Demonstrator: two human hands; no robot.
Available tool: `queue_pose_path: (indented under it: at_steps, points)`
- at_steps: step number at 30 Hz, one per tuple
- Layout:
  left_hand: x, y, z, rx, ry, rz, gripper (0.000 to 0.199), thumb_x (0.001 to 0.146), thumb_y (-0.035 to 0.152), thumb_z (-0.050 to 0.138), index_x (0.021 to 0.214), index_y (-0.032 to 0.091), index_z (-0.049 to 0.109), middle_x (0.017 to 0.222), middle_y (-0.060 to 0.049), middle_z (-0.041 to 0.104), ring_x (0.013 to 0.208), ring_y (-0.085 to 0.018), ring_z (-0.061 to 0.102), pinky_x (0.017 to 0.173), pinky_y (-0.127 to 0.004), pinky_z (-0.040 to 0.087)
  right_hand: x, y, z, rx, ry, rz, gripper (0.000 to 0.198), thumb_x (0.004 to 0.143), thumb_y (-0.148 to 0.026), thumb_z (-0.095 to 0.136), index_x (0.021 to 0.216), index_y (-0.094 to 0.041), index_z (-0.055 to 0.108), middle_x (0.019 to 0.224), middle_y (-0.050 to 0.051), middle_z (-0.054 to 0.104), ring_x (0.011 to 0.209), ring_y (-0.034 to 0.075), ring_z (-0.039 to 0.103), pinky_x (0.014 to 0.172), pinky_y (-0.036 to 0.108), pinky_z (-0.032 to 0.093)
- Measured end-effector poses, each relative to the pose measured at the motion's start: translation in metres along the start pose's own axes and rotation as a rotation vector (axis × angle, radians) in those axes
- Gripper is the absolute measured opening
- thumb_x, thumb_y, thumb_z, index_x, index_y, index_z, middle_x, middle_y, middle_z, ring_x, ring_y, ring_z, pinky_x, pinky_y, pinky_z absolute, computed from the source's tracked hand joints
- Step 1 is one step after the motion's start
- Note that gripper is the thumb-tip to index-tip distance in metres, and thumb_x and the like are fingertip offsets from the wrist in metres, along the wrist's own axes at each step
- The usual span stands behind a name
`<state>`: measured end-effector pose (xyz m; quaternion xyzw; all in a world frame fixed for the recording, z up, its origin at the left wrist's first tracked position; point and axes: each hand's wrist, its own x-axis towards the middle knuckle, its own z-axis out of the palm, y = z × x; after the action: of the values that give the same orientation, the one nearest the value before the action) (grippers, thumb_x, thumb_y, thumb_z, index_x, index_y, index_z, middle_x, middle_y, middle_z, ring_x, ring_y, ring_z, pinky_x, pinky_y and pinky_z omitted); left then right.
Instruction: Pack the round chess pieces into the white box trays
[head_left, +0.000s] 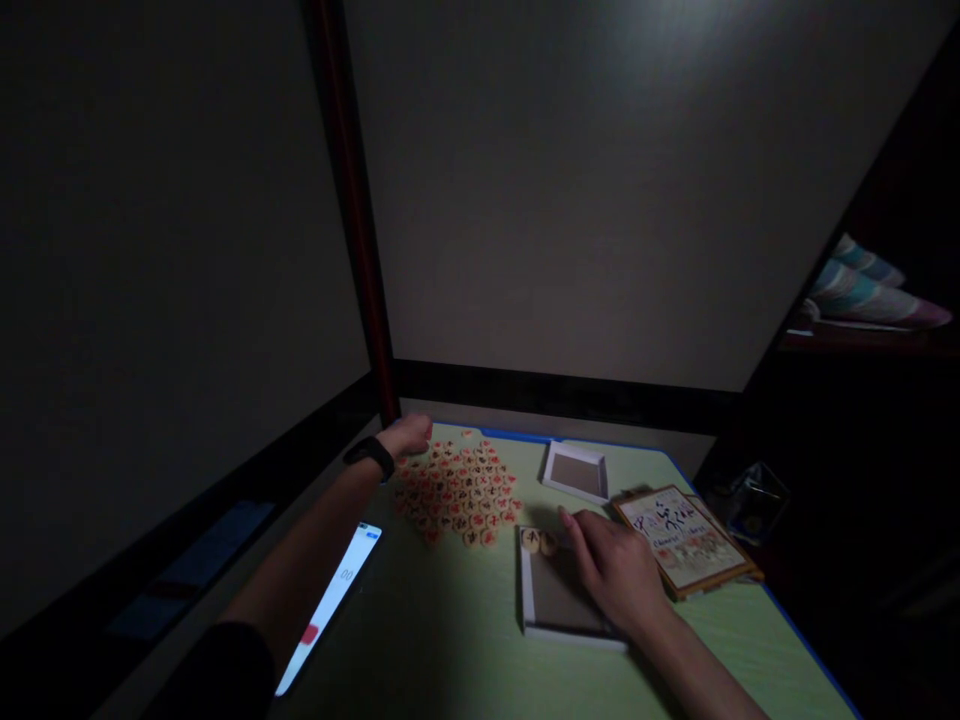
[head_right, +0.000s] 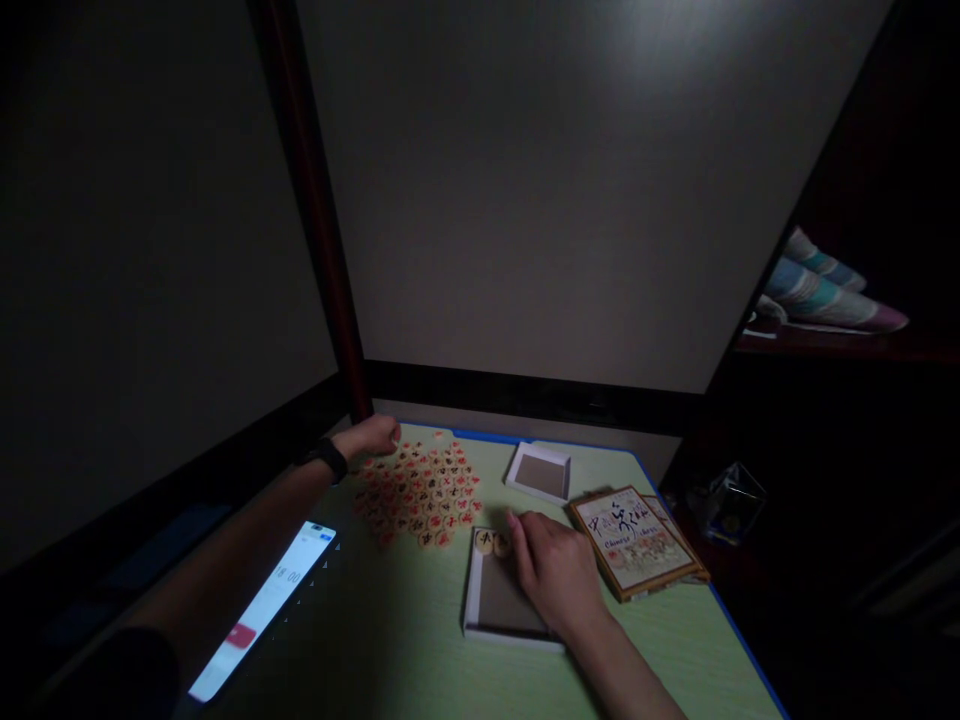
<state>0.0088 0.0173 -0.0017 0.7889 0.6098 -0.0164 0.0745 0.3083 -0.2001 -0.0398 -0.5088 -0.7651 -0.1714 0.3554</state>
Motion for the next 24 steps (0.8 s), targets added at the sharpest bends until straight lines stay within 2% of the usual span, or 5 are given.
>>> queue_pose_path:
  at_steps: [5, 10, 17, 24]
  points:
    - [0.01, 0.02, -0.01, -0.003, 0.062, 0.121, 0.026, 0.076, 0.007, 0.057, 0.097, 0.015, 0.071, 0.094, -0.009, 0.068, 0.09, -0.019, 0.063, 0.076, -0.021, 0.045, -0.001, 0.003, 0.002, 0.007, 0.012, 0.005, 0.047, 0.104, -0.035, 0.032, 0.07, -0.018, 0.059, 0.055, 0.0, 0.06, 0.046, 0.012, 0.058, 0.052, 0.025, 0.033]
    - [0.021, 0.034, -0.008, 0.024, 0.025, 0.199, 0.035, 0.066, 0.003, 0.066, 0.098, 0.017, 0.073, 0.093, -0.006, 0.069, 0.091, -0.019, 0.063, 0.077, -0.021, 0.045, 0.0, 0.004, 0.001, -0.009, 0.017, 0.012, 0.048, 0.104, -0.035, 0.032, 0.067, -0.019, 0.057, 0.053, -0.001, 0.059, 0.045, 0.012, 0.057, 0.052, 0.026, 0.032]
    - [0.031, 0.038, -0.003, 0.052, -0.057, 0.172, 0.028, 0.063, 0.003, 0.072, 0.088, 0.015, 0.073, 0.088, -0.005, 0.07, 0.082, -0.017, 0.064, 0.068, -0.02, 0.044, 0.002, 0.001, 0.0, -0.018, 0.038, -0.009, 0.049, 0.104, -0.034, 0.03, 0.066, -0.018, 0.056, 0.052, -0.001, 0.059, 0.044, 0.011, 0.056, 0.051, 0.025, 0.031]
    - [0.024, 0.051, -0.006, 0.045, -0.045, 0.12, 0.032, 0.057, 0.002, 0.069, 0.088, 0.012, 0.073, 0.088, -0.009, 0.069, 0.076, -0.018, 0.063, 0.062, -0.02, 0.044, 0.002, 0.002, 0.0, -0.032, 0.039, -0.016, 0.048, 0.104, -0.033, 0.031, 0.064, -0.019, 0.055, 0.053, -0.001, 0.058, 0.045, 0.011, 0.056, 0.052, 0.026, 0.032]
